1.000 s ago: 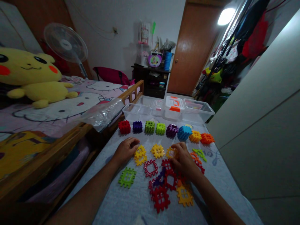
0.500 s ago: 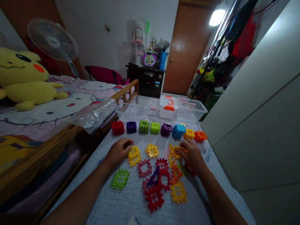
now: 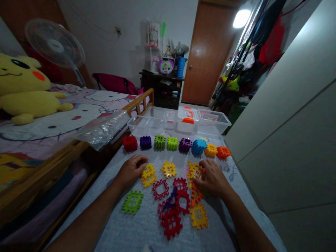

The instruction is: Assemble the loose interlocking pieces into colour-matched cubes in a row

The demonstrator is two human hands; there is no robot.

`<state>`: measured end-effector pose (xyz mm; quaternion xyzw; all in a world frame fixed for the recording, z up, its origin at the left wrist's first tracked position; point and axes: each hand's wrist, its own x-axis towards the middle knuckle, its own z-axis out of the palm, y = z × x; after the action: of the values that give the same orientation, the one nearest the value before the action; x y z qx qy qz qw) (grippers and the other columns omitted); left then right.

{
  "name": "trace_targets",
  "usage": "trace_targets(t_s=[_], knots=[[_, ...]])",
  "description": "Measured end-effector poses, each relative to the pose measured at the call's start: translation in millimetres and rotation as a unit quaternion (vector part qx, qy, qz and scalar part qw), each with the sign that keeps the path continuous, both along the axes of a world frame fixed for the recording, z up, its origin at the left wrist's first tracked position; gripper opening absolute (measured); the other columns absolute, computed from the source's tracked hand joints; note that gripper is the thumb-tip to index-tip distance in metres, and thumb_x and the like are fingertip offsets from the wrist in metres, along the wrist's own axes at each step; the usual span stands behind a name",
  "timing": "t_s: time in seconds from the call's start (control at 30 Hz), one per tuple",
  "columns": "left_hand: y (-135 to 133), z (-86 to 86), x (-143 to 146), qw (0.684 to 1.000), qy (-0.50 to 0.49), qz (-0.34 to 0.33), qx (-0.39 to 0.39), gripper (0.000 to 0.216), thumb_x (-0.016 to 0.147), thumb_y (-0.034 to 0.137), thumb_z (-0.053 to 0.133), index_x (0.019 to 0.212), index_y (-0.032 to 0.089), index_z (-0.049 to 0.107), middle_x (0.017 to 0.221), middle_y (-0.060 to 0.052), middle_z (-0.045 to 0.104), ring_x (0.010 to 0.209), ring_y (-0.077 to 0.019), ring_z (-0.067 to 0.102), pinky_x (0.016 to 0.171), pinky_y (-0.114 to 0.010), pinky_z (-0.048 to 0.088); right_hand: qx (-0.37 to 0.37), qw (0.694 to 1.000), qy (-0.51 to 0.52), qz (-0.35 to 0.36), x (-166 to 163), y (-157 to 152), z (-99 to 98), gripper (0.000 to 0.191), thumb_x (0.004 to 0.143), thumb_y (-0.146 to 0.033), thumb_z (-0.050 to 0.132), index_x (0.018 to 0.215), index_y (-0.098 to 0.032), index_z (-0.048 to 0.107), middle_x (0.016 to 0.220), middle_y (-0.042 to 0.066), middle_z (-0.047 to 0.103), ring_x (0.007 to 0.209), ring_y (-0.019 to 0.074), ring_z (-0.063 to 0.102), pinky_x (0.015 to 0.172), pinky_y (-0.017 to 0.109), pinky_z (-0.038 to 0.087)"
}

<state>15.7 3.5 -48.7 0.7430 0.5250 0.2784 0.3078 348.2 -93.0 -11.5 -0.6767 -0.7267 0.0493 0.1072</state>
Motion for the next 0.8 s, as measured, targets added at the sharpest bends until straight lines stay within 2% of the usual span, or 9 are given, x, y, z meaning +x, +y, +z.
trace_targets(t_s=[0.17, 0.37, 0.8], knots=[[1, -2.7, -1, 1.000, -0.002, -0.004, 0.000, 0.032, 0.079, 0.039, 0.054, 0.098, 0.017, 0.067, 0.097, -0.007, 0.067, 0.088, -0.0228, 0.065, 0.079, -0.034, 0.052, -0.013, 1.000, -0.005, -0.003, -4, -2, 6.2, 0.035, 0.073, -0.042, 0.069, 0.097, -0.017, 0.062, 0.099, 0.010, 0.057, 0.095, 0.0265, 0.053, 0.085, 0.037, 0.041], [1, -2.7, -2, 1.000, 0.008, -0.004, 0.012, 0.031, 0.078, 0.037, 0.054, 0.097, 0.017, 0.067, 0.096, -0.007, 0.068, 0.087, -0.0226, 0.064, 0.078, -0.033, 0.051, -0.027, 1.000, -0.013, -0.005, -7, -2, 4.2, 0.034, 0.070, -0.038, 0.069, 0.097, -0.018, 0.062, 0.096, 0.009, 0.058, 0.093, 0.0255, 0.052, 0.084, 0.036, 0.040], [1, -1.1, -1, 1.000, 0.005, -0.008, 0.015, 0.030, 0.077, 0.037, 0.054, 0.097, 0.017, 0.067, 0.096, -0.006, 0.067, 0.086, -0.0214, 0.064, 0.078, -0.032, 0.051, 0.028, 0.996, -0.054, -0.062, -26, -3, -5.8, 0.031, 0.071, -0.043, 0.067, 0.087, -0.019, 0.057, 0.091, 0.009, 0.060, 0.087, 0.0247, 0.053, 0.076, 0.034, 0.038]])
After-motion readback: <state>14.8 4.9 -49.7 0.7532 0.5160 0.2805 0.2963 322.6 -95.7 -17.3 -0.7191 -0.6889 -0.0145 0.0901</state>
